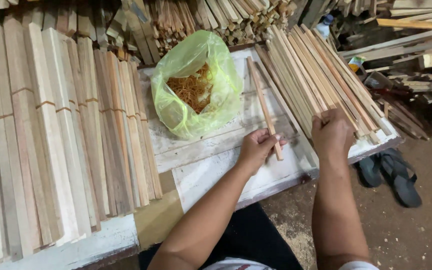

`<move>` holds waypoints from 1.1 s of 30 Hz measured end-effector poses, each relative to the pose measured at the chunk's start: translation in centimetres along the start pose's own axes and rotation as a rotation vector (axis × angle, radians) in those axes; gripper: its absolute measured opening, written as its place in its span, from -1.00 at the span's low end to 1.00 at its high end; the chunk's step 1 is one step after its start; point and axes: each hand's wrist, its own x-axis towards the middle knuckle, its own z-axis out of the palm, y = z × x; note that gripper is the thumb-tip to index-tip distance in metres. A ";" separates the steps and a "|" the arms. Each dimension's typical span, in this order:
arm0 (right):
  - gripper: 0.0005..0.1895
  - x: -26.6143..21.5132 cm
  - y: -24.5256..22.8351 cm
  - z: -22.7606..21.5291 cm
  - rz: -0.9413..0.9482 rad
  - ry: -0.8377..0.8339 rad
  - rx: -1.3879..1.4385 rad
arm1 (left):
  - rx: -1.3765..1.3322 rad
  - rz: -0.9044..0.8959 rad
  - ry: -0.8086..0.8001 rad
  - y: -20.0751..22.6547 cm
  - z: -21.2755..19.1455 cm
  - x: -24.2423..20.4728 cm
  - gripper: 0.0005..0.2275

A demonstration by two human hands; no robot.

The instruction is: Dipping wooden slats into a substance and organizing them into bundles

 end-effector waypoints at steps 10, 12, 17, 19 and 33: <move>-0.87 -11.8 -8.7 -9.2 0.082 -0.018 0.916 | -0.071 -0.176 -0.054 -1.9 -0.8 1.3 -0.53; -0.84 -13.3 -9.3 -9.1 0.086 -0.086 1.049 | -0.058 -0.185 -0.067 -3.2 -1.3 1.9 -0.51; -0.73 -14.6 -8.6 -8.8 0.310 -0.249 1.427 | -0.100 -0.179 -0.095 -3.7 -1.5 1.0 -0.52; -0.74 -15.0 -8.7 -9.2 0.334 -0.239 1.467 | -0.089 -0.163 -0.114 -2.4 -1.0 0.4 -0.53; -0.46 -23.4 -7.3 -6.2 -0.042 -0.562 1.855 | -0.064 0.058 -0.247 9.2 0.3 -3.6 -0.81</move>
